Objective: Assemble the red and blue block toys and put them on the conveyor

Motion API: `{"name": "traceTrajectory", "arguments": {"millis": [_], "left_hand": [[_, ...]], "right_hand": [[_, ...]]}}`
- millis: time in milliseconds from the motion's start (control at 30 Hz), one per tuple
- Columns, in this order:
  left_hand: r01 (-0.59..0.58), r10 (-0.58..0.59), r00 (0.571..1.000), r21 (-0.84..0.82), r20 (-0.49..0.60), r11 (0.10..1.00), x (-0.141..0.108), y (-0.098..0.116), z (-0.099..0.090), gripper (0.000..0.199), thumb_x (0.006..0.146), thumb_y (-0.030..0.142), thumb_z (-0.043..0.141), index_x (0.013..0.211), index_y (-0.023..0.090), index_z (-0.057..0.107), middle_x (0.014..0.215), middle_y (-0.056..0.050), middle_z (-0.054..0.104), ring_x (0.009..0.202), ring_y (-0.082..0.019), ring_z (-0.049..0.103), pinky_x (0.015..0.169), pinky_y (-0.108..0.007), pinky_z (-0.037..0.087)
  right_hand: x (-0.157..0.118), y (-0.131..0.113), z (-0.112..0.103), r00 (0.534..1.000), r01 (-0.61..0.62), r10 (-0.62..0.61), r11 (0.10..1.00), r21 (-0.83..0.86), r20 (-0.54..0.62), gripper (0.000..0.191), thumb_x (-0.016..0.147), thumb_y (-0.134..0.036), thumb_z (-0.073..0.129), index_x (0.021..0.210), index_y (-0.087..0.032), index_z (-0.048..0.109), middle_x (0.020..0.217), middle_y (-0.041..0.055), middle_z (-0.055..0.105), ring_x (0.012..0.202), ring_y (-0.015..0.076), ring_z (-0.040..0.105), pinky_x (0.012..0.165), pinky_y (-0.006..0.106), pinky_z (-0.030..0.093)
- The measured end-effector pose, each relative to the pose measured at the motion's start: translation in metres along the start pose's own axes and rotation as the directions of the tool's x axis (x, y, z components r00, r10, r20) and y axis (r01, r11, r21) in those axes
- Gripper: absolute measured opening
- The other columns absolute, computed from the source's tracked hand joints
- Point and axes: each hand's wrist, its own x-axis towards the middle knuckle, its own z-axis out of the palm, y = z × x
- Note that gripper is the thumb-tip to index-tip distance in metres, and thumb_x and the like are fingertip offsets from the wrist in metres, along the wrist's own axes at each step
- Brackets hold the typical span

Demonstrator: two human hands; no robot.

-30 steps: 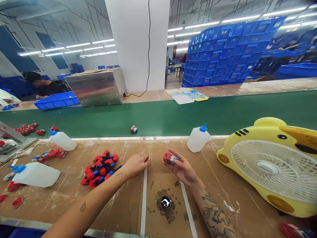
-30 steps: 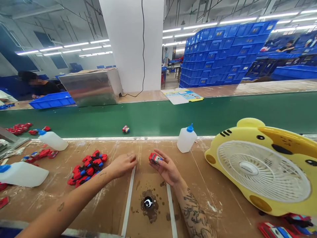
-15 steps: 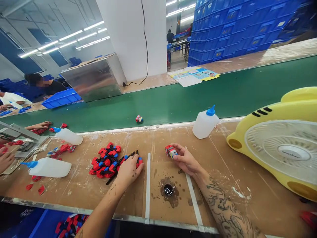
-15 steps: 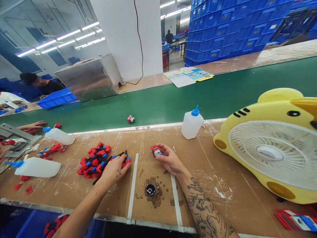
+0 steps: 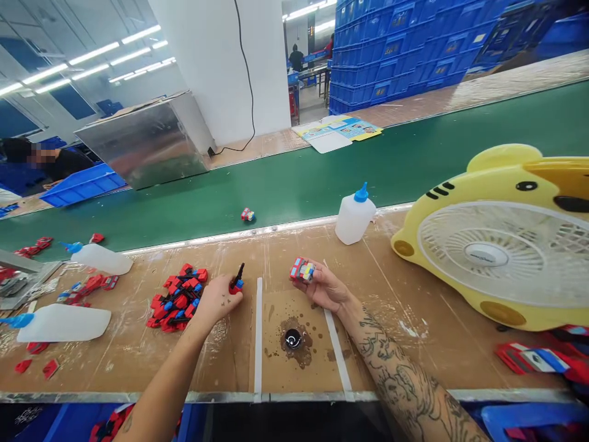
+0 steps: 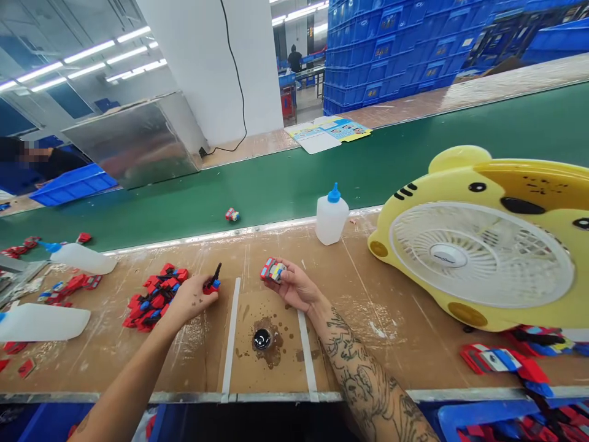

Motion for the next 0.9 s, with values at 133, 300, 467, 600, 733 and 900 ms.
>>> {"name": "traceTrajectory", "arguments": {"millis": [133, 300, 467, 600, 733, 900], "left_hand": [[-0.071, 0.132, 0.990, -0.661, 0.042, 0.747, -0.032, 0.013, 0.001, 0.039, 0.083, 0.031, 0.063, 0.119, 0.017, 0.059, 0.109, -0.010, 0.072, 0.102, -0.024, 0.069, 0.089, -0.032, 0.055], [-0.204, 0.247, 0.965, -0.834, -0.085, 0.512, -0.072, 0.032, 0.008, 0.042, 0.081, 0.024, 0.073, 0.121, 0.018, 0.062, 0.112, -0.012, 0.071, 0.105, -0.026, 0.069, 0.094, -0.036, 0.055], [-0.744, 0.717, 0.661, -0.308, -0.220, 0.592, -0.079, 0.045, 0.009, 0.038, 0.087, 0.004, 0.054, 0.118, 0.024, 0.063, 0.125, -0.011, 0.064, 0.114, -0.022, 0.062, 0.099, -0.037, 0.051], [-0.874, 0.872, 0.485, 0.002, -0.067, 0.487, -0.078, 0.055, 0.008, 0.036, 0.089, 0.001, 0.049, 0.115, 0.022, 0.063, 0.130, -0.014, 0.059, 0.122, -0.024, 0.054, 0.100, -0.038, 0.051], [-0.905, 0.908, 0.418, 0.093, 0.016, 0.415, -0.075, 0.067, 0.004, 0.030, 0.092, 0.006, 0.050, 0.113, 0.022, 0.062, 0.128, -0.014, 0.059, 0.118, -0.024, 0.055, 0.097, -0.040, 0.052], [-0.915, 0.915, 0.395, 0.125, 0.081, 0.384, -0.072, 0.076, 0.002, 0.031, 0.091, 0.005, 0.050, 0.114, 0.022, 0.062, 0.127, -0.014, 0.059, 0.112, -0.025, 0.057, 0.093, -0.041, 0.054]], "right_hand": [[0.003, 0.001, 0.002, 0.998, -0.052, 0.056, 0.989, 0.142, -0.021, 0.047, 0.069, -0.046, 0.088, 0.103, -0.019, 0.071, 0.100, 0.0028, 0.076, 0.097, 0.0194, 0.072, 0.090, 0.027, 0.055], [0.004, -0.002, 0.006, 0.994, -0.069, 0.088, 0.968, 0.240, -0.070, 0.041, 0.078, -0.046, 0.082, 0.105, -0.018, 0.070, 0.098, 0.0011, 0.077, 0.092, 0.0180, 0.073, 0.085, 0.028, 0.058], [0.005, 0.000, 0.005, 0.988, -0.035, 0.069, 0.972, 0.231, -0.140, 0.029, 0.083, -0.038, 0.078, 0.104, -0.020, 0.071, 0.095, 0.0008, 0.077, 0.082, 0.0141, 0.071, 0.074, 0.024, 0.057], [0.006, -0.001, 0.003, 0.988, -0.001, 0.038, 0.972, 0.237, -0.152, 0.037, 0.077, -0.039, 0.083, 0.105, -0.018, 0.071, 0.092, 0.0017, 0.076, 0.082, 0.0140, 0.070, 0.073, 0.022, 0.056], [0.005, -0.002, 0.002, 0.986, 0.025, 0.008, 0.979, 0.203, -0.164, 0.037, 0.076, -0.039, 0.083, 0.105, -0.019, 0.071, 0.094, 0.0011, 0.075, 0.083, 0.0130, 0.068, 0.072, 0.021, 0.055], [0.004, -0.002, 0.002, 0.986, 0.044, -0.017, 0.985, 0.164, -0.166, 0.037, 0.077, -0.039, 0.082, 0.107, -0.020, 0.070, 0.099, 0.0032, 0.074, 0.086, 0.0144, 0.067, 0.074, 0.022, 0.055]]}}
